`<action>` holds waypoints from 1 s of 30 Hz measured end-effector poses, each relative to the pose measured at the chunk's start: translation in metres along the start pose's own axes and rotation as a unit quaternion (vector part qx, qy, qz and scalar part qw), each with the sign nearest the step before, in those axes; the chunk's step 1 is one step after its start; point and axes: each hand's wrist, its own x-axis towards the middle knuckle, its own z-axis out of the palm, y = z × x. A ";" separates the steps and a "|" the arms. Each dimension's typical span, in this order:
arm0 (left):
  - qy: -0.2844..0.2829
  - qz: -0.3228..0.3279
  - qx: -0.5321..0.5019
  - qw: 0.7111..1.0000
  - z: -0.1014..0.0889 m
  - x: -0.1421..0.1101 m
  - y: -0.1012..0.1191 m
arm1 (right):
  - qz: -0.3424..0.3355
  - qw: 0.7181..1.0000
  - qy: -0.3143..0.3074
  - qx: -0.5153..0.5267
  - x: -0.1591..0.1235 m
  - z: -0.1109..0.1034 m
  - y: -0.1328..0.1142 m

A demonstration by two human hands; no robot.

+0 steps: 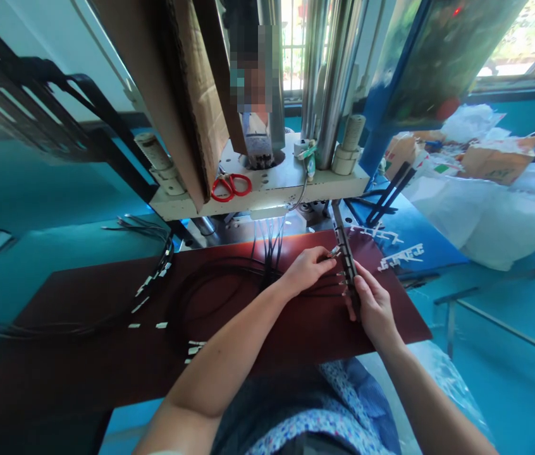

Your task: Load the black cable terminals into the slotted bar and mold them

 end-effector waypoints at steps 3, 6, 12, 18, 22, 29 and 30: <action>-0.043 -0.028 -0.101 0.994 -0.002 -0.001 0.004 | -0.003 1.000 0.000 0.004 0.000 0.000 -0.001; -0.062 -0.030 -0.153 0.986 -0.002 0.000 0.007 | -0.007 1.000 -0.002 0.005 0.000 0.000 0.000; -0.002 -0.053 -0.058 0.997 0.005 0.004 0.003 | 0.000 1.000 0.003 0.006 0.000 -0.002 0.001; -0.003 -0.058 -0.048 0.997 0.006 0.005 0.005 | 0.003 1.000 -0.019 -0.012 0.001 -0.004 0.000; 0.007 -0.061 -0.055 0.997 0.005 0.006 0.003 | -0.005 0.998 -0.032 -0.052 0.002 -0.002 0.001; 0.045 -0.022 0.010 0.999 0.003 0.002 -0.010 | -0.021 0.988 -0.044 -0.150 0.002 0.002 0.005; 0.049 -0.022 0.017 0.998 0.003 0.002 -0.010 | -0.022 0.987 -0.043 -0.153 0.002 0.003 0.005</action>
